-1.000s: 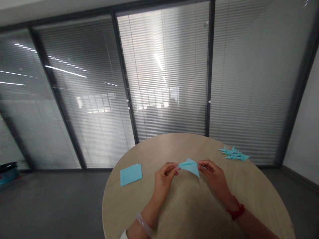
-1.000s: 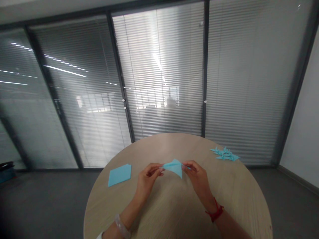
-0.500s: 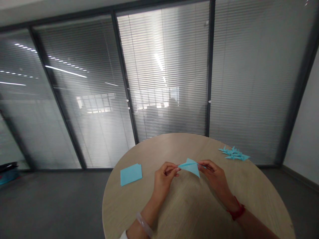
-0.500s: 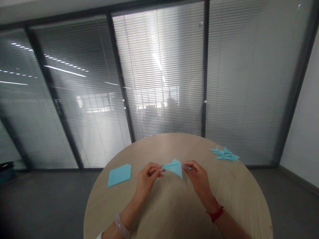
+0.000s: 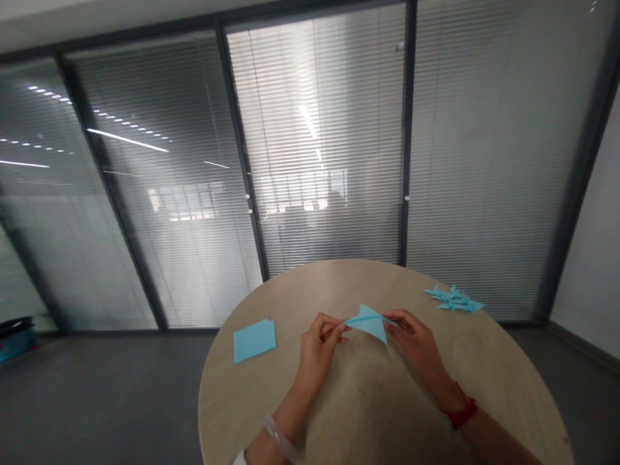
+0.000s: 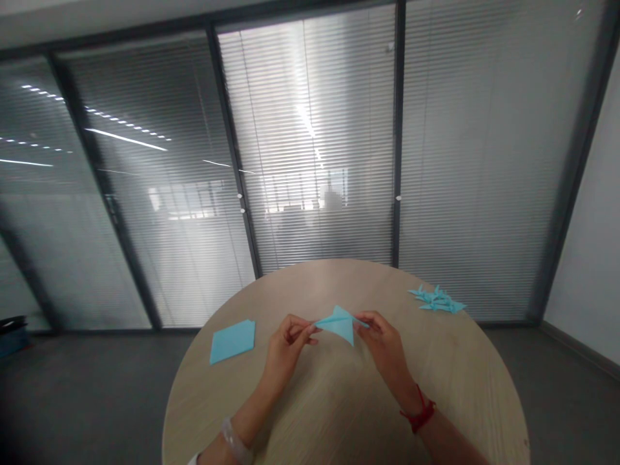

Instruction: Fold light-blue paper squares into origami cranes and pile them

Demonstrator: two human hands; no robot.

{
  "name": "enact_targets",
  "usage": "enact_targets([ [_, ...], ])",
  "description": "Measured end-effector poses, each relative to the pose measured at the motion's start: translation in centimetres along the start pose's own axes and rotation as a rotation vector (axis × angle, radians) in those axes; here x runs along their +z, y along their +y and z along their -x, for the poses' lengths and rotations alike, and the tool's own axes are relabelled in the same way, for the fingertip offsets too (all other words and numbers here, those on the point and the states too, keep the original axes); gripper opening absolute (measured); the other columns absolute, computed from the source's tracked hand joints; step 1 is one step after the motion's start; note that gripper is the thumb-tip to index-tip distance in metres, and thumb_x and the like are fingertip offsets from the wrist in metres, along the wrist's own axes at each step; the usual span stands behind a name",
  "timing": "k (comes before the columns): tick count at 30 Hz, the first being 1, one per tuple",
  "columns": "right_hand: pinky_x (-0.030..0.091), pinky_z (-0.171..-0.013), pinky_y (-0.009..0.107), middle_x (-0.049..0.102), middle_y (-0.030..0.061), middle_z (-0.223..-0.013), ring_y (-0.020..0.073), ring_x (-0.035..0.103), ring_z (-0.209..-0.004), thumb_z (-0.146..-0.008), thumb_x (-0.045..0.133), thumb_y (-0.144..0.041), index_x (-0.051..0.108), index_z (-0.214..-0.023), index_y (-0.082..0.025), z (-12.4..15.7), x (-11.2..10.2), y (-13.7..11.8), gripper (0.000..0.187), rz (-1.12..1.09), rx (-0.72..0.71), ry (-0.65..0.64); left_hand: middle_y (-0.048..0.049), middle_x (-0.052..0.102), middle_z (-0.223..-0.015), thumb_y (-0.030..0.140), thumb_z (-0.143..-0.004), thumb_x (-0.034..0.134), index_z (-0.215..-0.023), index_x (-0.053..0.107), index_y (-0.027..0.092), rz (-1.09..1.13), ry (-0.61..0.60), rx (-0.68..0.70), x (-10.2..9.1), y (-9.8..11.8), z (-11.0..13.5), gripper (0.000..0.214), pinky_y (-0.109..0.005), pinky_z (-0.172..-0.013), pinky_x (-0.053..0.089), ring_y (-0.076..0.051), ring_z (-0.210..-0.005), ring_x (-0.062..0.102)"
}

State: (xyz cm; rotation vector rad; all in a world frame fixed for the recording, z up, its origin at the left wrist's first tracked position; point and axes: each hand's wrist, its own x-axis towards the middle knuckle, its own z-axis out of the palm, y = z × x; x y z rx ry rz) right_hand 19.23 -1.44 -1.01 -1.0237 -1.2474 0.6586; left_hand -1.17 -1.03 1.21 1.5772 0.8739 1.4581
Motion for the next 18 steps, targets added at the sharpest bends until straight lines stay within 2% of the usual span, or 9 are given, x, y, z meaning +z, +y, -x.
enact_targets([
  [3,0.045,-0.094,0.041,0.066,0.0097,-0.109,0.0260,0.060,-0.105,-0.081,0.057,-0.044,0.064,-0.104,-0.020,0.1,0.0,0.1,0.033,0.117,-0.163,0.032,-0.0034,0.072,-0.080,0.032,-0.083,0.059,-0.083,0.057,0.019,-0.194,-0.035,0.071,-0.3,-0.5,0.0,0.013,-0.025,-0.064,0.052,-0.016,-0.067,0.067],
  [5,0.041,-0.100,0.042,0.062,0.0091,-0.117,0.0245,0.055,-0.113,-0.087,0.051,-0.040,0.061,-0.112,-0.022,0.4,0.2,0.2,0.033,0.234,-0.322,0.000,-0.0033,0.072,-0.082,0.031,-0.086,0.054,-0.085,0.059,0.019,-0.335,-0.115,0.122,-0.4,-0.7,0.2,0.012,-0.025,-0.065,0.052,-0.016,-0.069,0.067],
  [10,0.036,-0.103,0.051,0.066,0.0056,-0.112,0.0249,0.056,-0.111,-0.087,0.057,-0.039,0.062,-0.111,-0.027,1.2,1.1,0.8,0.028,0.574,-0.656,-0.159,-0.0045,0.072,-0.091,0.028,-0.091,0.046,-0.095,0.060,0.020,-0.565,-0.286,0.250,0.0,-0.8,1.0,0.016,-0.026,-0.073,0.050,-0.017,-0.081,0.067],
  [13,0.034,-0.103,0.053,0.070,0.0024,-0.100,0.0227,0.060,-0.105,-0.090,0.054,-0.032,0.063,-0.103,-0.026,1.3,1.4,1.0,0.017,0.665,-0.751,-0.185,-0.0045,0.072,-0.088,0.029,-0.092,0.044,-0.095,0.059,0.020,-0.621,-0.302,0.287,0.2,-0.7,1.3,0.017,-0.025,-0.070,0.051,-0.017,-0.077,0.068],
  [18,0.036,-0.100,0.050,0.071,0.0022,-0.089,0.0199,0.063,-0.094,-0.093,0.050,-0.026,0.065,-0.095,-0.024,1.1,1.2,0.8,0.015,0.716,-0.814,-0.139,-0.0032,0.073,-0.092,0.027,-0.090,0.050,-0.100,0.058,0.020,-0.530,-0.253,0.271,0.5,-0.6,1.1,0.015,-0.025,-0.074,0.053,-0.016,-0.083,0.069],
])
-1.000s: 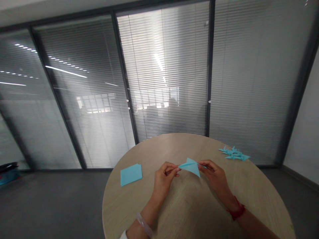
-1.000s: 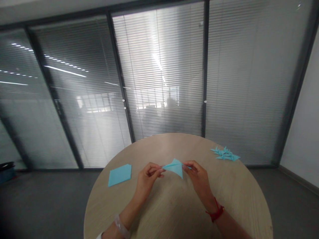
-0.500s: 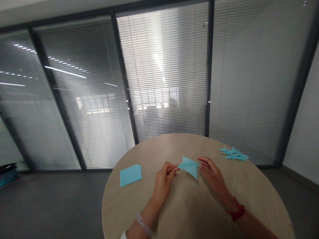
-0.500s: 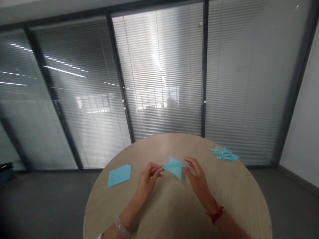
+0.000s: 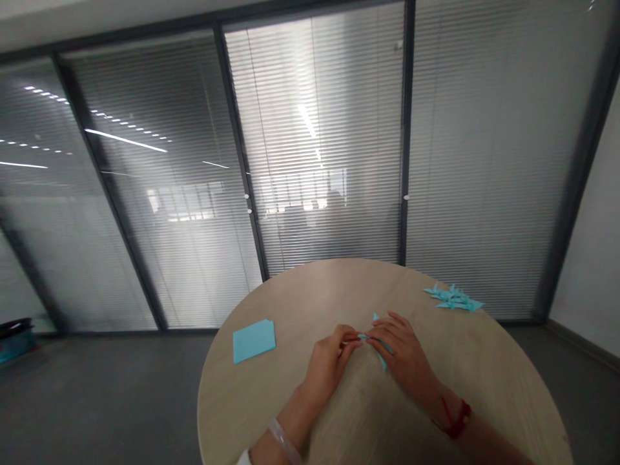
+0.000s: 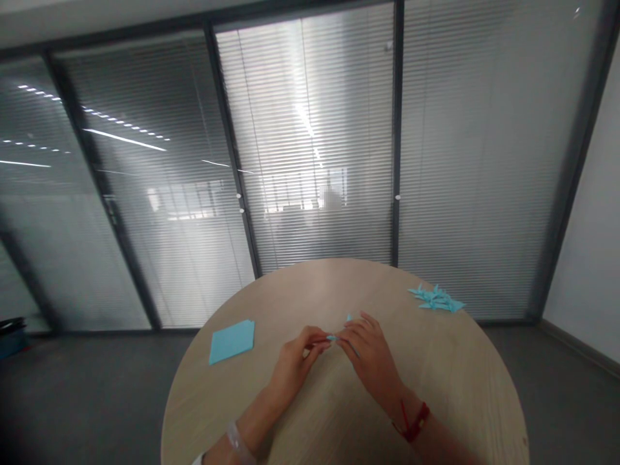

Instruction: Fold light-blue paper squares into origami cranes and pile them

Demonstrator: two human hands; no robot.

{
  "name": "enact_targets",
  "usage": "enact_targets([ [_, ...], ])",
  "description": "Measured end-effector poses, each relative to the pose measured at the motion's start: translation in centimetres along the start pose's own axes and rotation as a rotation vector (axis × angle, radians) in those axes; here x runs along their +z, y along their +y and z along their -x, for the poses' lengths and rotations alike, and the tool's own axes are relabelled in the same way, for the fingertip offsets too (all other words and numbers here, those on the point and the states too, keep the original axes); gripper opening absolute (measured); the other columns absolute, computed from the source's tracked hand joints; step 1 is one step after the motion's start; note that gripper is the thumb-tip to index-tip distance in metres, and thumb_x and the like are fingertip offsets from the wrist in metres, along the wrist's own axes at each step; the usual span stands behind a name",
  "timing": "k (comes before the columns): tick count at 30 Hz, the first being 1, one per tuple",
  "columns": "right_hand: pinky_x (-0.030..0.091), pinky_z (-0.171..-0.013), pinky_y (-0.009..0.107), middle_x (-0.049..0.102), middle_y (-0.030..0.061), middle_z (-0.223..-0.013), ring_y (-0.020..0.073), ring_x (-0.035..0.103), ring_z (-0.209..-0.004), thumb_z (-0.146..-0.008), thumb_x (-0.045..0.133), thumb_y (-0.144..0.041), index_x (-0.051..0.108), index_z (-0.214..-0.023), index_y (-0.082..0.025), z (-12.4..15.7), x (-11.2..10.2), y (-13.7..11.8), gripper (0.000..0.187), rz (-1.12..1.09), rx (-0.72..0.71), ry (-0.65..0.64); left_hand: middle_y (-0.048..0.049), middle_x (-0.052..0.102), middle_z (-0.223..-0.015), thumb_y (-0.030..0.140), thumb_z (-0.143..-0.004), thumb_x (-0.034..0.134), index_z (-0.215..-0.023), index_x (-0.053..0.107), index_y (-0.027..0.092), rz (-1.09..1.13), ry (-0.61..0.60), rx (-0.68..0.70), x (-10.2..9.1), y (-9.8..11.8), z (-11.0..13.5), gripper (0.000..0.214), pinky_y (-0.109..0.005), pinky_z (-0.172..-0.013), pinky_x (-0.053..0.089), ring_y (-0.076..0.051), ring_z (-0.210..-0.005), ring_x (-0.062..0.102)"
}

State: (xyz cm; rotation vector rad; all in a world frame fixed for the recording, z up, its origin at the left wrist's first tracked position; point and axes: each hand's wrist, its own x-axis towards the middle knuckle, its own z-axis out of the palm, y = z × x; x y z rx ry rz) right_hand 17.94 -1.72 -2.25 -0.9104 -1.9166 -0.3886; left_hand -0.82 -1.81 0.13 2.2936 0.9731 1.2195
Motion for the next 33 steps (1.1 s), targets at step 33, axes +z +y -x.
enact_targets([
  [33,0.042,-0.095,0.045,0.072,0.0012,-0.084,0.0178,0.065,-0.086,-0.093,0.050,-0.031,0.068,-0.086,-0.025,0.11,0.52,0.01,0.020,-0.117,-0.027,0.006,-0.0045,0.071,-0.091,0.028,-0.092,0.048,-0.093,0.068,0.019,-0.246,0.005,0.219,-0.21,-0.15,-0.01,0.022,-0.025,-0.076,0.053,-0.015,-0.081,0.067],
])
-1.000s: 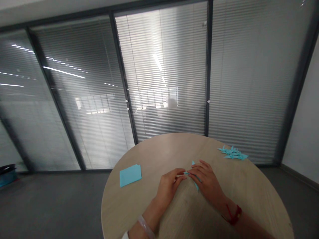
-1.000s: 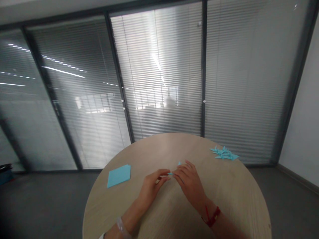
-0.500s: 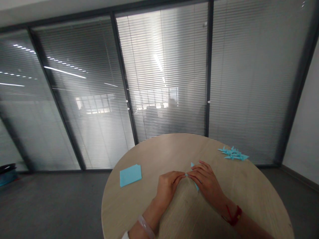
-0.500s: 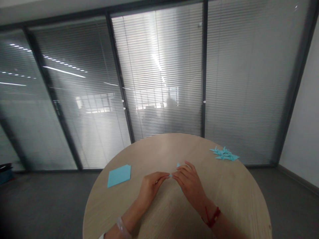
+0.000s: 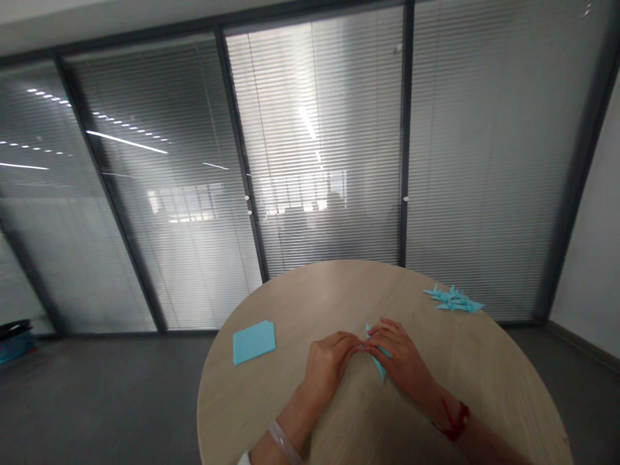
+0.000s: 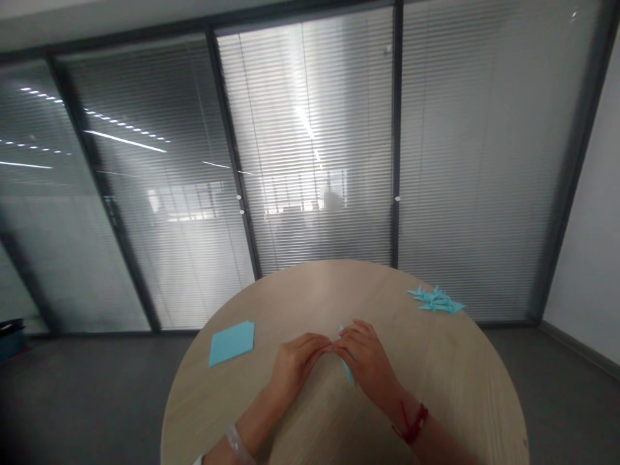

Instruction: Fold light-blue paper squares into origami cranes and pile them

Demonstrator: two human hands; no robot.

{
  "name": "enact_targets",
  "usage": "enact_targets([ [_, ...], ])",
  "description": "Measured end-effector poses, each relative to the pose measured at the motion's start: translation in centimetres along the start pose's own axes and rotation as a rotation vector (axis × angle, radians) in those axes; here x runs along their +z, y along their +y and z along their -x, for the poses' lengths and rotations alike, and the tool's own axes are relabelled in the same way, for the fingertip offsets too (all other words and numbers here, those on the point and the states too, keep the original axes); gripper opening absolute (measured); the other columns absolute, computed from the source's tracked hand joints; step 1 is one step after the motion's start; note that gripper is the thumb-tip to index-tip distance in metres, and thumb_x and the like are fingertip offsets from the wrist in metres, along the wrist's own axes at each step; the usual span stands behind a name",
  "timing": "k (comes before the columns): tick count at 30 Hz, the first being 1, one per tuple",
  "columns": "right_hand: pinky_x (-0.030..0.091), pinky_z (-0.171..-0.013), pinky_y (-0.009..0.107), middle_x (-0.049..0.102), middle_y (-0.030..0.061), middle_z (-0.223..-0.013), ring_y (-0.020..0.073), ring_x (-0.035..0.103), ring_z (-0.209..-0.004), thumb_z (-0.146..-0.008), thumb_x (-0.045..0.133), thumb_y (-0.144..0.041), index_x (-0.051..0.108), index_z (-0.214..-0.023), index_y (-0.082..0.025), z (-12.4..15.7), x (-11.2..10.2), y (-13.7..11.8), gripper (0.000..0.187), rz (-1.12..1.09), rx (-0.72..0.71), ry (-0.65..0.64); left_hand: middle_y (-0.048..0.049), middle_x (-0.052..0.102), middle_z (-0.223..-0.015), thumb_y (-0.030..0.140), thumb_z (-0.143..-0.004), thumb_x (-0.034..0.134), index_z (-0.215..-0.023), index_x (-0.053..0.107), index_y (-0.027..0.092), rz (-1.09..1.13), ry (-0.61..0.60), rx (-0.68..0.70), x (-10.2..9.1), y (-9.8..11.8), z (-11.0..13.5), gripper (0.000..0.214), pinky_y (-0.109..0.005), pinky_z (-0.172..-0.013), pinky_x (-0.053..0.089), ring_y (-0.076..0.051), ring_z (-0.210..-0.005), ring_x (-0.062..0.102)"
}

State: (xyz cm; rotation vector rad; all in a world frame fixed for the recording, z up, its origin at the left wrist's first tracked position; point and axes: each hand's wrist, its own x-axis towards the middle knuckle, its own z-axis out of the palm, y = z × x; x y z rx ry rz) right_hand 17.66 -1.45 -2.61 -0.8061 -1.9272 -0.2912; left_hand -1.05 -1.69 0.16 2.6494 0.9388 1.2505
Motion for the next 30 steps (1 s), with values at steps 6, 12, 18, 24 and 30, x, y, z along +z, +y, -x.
enact_targets([
  [6,0.043,-0.094,0.045,0.073,-0.0003,-0.081,0.0187,0.065,-0.087,-0.093,0.051,-0.028,0.069,-0.085,-0.027,-0.43,-0.58,-0.14,0.020,-0.017,0.005,-0.022,-0.0059,0.071,-0.095,0.021,-0.092,0.045,-0.098,0.065,0.018,-0.106,-0.085,0.043,-0.28,0.18,-0.01,0.021,-0.026,-0.076,0.053,-0.017,-0.086,0.067],
  [12,0.044,-0.092,0.044,0.073,0.0004,-0.081,0.0189,0.065,-0.087,-0.093,0.050,-0.030,0.069,-0.086,-0.026,-0.59,-0.84,-0.14,0.020,-0.029,0.011,-0.027,-0.0051,0.069,-0.102,0.013,-0.090,0.043,-0.104,0.061,0.020,-0.146,-0.141,0.038,-0.27,0.13,0.09,0.023,-0.027,-0.078,0.052,-0.018,-0.089,0.066],
  [18,0.046,-0.090,0.044,0.072,0.0019,-0.082,0.0187,0.065,-0.084,-0.092,0.052,-0.033,0.069,-0.084,-0.024,-0.54,-0.69,0.03,0.021,-0.037,0.039,-0.007,-0.0050,0.068,-0.102,0.007,-0.087,0.039,-0.104,0.059,0.020,-0.133,-0.168,0.022,-0.24,0.17,0.04,0.029,-0.026,-0.078,0.052,-0.017,-0.090,0.066],
  [24,0.049,-0.085,0.041,0.072,0.0023,-0.081,0.0193,0.065,-0.083,-0.091,0.054,-0.032,0.070,-0.084,-0.026,-0.56,-0.71,-0.04,0.018,-0.040,0.037,0.003,-0.0057,0.066,-0.105,0.000,-0.081,0.037,-0.105,0.056,0.019,-0.148,-0.222,-0.019,-0.22,0.10,0.06,0.036,-0.027,-0.077,0.052,-0.018,-0.091,0.065],
  [30,0.054,-0.072,0.035,0.073,0.0037,-0.078,0.0200,0.067,-0.077,-0.091,0.052,-0.031,0.070,-0.082,-0.024,-0.41,-0.63,-0.05,0.021,-0.076,0.172,-0.030,-0.0044,0.063,-0.108,0.000,-0.082,0.036,-0.111,0.053,0.021,-0.088,-0.205,-0.098,0.14,-0.49,0.07,0.040,-0.028,-0.080,0.052,-0.016,-0.094,0.064],
])
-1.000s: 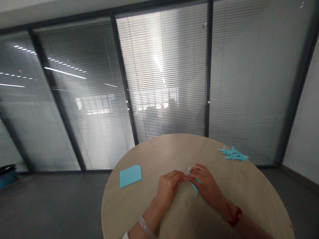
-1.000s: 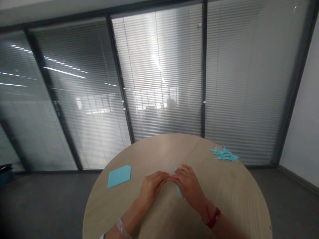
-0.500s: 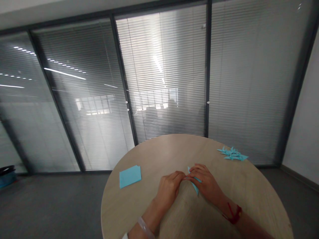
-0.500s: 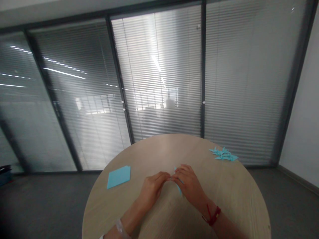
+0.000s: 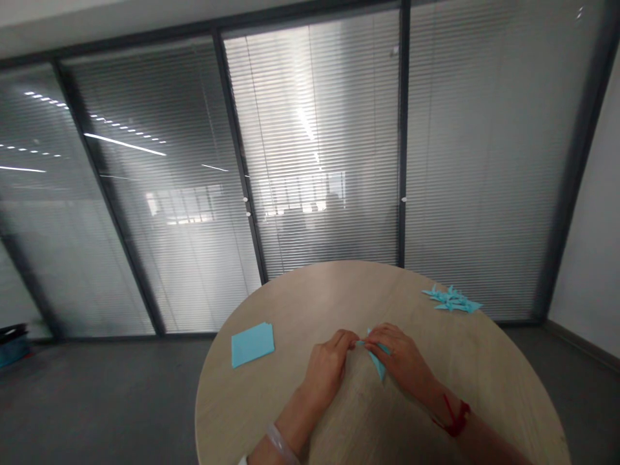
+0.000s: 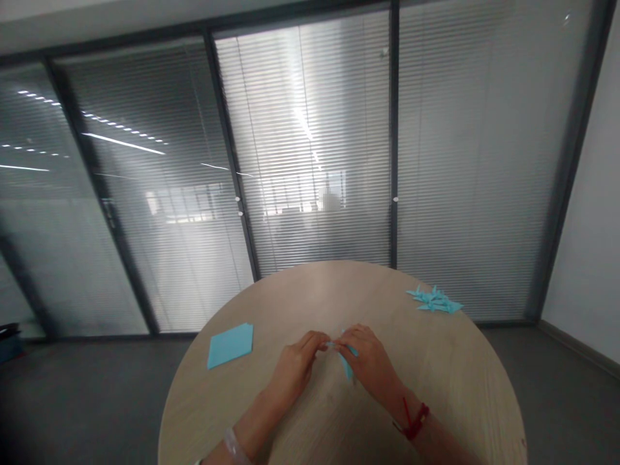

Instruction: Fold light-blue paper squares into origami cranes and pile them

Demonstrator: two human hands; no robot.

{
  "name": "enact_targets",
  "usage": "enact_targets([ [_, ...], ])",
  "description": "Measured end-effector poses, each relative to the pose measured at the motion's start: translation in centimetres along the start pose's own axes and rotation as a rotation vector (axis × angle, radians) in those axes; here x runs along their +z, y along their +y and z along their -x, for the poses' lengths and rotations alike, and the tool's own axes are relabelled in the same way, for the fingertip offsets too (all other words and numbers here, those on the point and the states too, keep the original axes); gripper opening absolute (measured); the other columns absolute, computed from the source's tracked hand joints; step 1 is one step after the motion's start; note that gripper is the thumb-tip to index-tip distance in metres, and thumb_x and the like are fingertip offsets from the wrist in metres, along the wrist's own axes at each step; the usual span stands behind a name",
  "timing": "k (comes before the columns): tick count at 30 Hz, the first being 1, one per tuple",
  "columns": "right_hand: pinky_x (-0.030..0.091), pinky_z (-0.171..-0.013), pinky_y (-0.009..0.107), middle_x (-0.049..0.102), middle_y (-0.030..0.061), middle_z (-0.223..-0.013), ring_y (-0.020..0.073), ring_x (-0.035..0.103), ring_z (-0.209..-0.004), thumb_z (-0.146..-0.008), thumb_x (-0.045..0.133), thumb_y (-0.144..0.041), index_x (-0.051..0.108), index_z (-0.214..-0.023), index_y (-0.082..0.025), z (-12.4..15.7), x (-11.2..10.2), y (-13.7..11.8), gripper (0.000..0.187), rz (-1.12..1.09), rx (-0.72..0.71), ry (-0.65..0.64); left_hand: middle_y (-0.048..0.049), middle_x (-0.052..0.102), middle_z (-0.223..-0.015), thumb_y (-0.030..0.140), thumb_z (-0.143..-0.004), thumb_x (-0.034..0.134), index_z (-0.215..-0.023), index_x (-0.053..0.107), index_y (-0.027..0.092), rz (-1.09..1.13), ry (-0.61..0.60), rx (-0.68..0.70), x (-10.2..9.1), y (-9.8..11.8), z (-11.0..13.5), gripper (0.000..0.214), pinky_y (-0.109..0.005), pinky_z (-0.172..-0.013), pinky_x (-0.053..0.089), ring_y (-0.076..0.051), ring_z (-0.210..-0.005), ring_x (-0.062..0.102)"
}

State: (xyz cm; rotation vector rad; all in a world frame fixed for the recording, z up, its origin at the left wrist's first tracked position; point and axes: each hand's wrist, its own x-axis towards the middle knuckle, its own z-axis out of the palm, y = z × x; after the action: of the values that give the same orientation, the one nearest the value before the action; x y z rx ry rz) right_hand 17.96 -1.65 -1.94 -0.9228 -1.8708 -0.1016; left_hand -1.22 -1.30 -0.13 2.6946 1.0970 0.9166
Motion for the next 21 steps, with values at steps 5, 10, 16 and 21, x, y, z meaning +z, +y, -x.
enact_targets([
  [5,0.053,-0.064,0.030,0.073,0.0055,-0.076,0.0205,0.068,-0.069,-0.086,0.054,-0.042,0.070,-0.077,-0.020,-0.1,-0.3,0.1,0.029,-0.097,0.347,0.026,-0.0091,0.053,-0.125,0.025,-0.091,0.046,-0.131,0.037,0.025,0.085,0.065,-0.047,0.0,0.8,-0.1,0.041,-0.032,-0.080,0.053,-0.018,-0.099,0.063],
  [10,0.049,-0.056,0.027,0.072,0.0045,-0.067,0.0200,0.066,-0.061,-0.081,0.056,-0.047,0.069,-0.070,-0.019,-0.3,-0.6,-0.1,0.033,-0.147,0.538,-0.002,-0.0082,0.054,-0.118,0.045,-0.079,0.064,-0.129,0.041,0.025,0.103,-0.029,0.001,0.0,1.9,0.2,0.059,-0.031,-0.074,0.054,-0.020,-0.094,0.062],
  [16,0.045,-0.053,0.026,0.069,0.0027,-0.060,0.0188,0.064,-0.058,-0.081,0.055,-0.047,0.065,-0.063,-0.019,-0.2,-0.3,0.4,0.035,-0.086,0.572,0.004,-0.0066,0.060,-0.115,0.032,-0.090,0.051,-0.119,0.057,0.027,0.086,-0.028,0.103,0.5,1.6,0.2,0.030,-0.029,-0.084,0.051,-0.018,-0.098,0.062],
  [21,0.044,-0.053,0.025,0.069,0.0021,-0.059,0.0180,0.062,-0.056,-0.081,0.054,-0.045,0.065,-0.062,-0.019,-0.2,-0.4,0.4,0.034,-0.078,0.581,-0.026,-0.0075,0.063,-0.111,0.030,-0.091,0.049,-0.122,0.056,0.025,0.224,0.000,0.099,0.3,1.6,0.0,0.032,-0.029,-0.087,0.050,-0.018,-0.100,0.062],
])
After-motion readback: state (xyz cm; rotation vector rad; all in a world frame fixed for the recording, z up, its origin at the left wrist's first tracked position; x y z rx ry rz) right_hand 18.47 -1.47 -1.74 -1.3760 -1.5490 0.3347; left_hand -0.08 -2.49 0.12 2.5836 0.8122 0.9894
